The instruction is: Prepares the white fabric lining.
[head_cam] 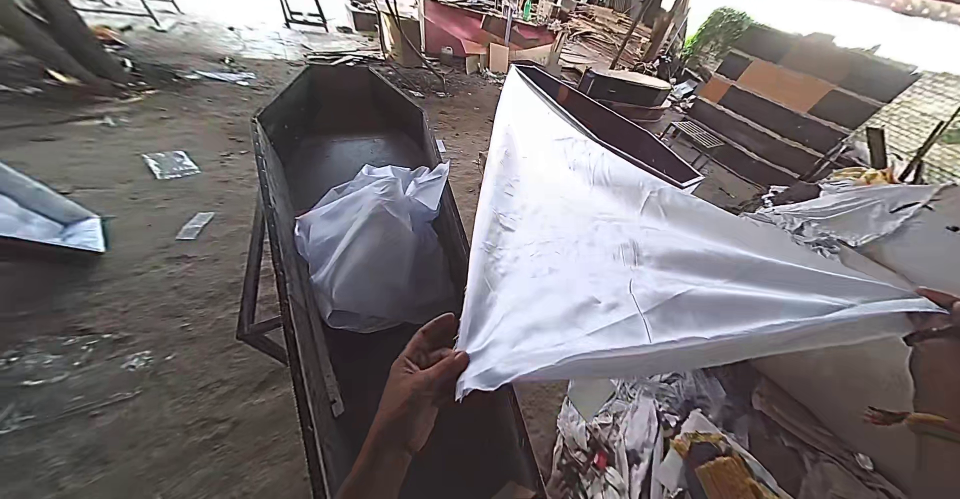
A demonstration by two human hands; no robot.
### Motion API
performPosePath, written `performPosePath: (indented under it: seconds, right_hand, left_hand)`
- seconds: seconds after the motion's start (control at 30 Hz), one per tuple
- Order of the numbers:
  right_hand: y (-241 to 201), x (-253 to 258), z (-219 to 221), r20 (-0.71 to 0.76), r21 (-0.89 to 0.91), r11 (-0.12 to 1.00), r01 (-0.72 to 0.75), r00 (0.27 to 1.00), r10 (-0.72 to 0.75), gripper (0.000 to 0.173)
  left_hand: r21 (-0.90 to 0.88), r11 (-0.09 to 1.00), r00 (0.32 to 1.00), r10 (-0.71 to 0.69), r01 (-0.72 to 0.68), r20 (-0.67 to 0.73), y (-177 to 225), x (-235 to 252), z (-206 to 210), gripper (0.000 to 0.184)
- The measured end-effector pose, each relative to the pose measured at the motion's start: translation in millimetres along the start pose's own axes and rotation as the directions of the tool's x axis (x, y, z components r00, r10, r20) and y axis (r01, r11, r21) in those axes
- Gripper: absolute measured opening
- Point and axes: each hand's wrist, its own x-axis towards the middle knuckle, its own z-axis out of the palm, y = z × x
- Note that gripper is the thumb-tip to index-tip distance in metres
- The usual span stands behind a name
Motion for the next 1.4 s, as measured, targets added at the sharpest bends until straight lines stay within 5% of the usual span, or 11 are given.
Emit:
performPosePath:
  seconds: [0.27,0.43,0.67,0.93,1.03,1.1,1.23,1.4]
  right_hand:
    - [77.7,-121.5,12.5,0.031,0.132,0.954,-0.271,0.963,0.269,0.018]
    - [107.1,-213.1,28.4,0.163,0.171,0.774,-0.610,0.792,0.588,0.024]
    - [112.0,-321.4,57.5,0.381,0.378,0.314,-0.871,0.455,0.804,0.015]
    - [132.1,-414.6,76.1,0.714,0.316,-0.173,-0.933,0.115,0.690,0.013]
    - [126.8,-410.1,95.7,0.756,0.123,-0.302,-0.945,-0.107,0.646,0.032]
    - [120.5,-407.2,118.9,0.825,0.022,-0.354,-0.935,-0.182,0.534,0.042]
    - [87.7,-399.5,159.4,0.920,-0.173,-0.312,-0.934,-0.267,0.288,0.053]
    - [46.0,-390.3,200.2,0.967,-0.185,-0.335,-0.924,-0.231,0.104,0.050]
  left_hand:
    - [0.145,0.912,0.922,0.369,-0.384,0.118,73.6,-5.9,36.8,0.034]
    - [0.312,0.808,0.859,0.418,-0.500,0.295,105.2,1.4,88.2,0.026]
    - [0.289,0.808,0.823,0.368,-0.513,0.432,117.3,13.1,154.3,0.020]
    - [0.364,0.812,0.865,0.310,-0.457,0.395,106.9,11.5,228.0,0.018]
    - [0.417,0.788,0.867,0.280,-0.452,0.411,106.8,12.6,239.7,0.017]
    - [0.418,0.785,0.866,0.285,-0.457,0.411,109.1,13.5,243.9,0.019]
    - [0.464,0.775,0.884,0.258,-0.430,0.389,122.8,13.0,247.1,0.023]
    - [0.552,0.707,0.893,0.291,-0.443,0.343,142.3,17.7,271.9,0.028]
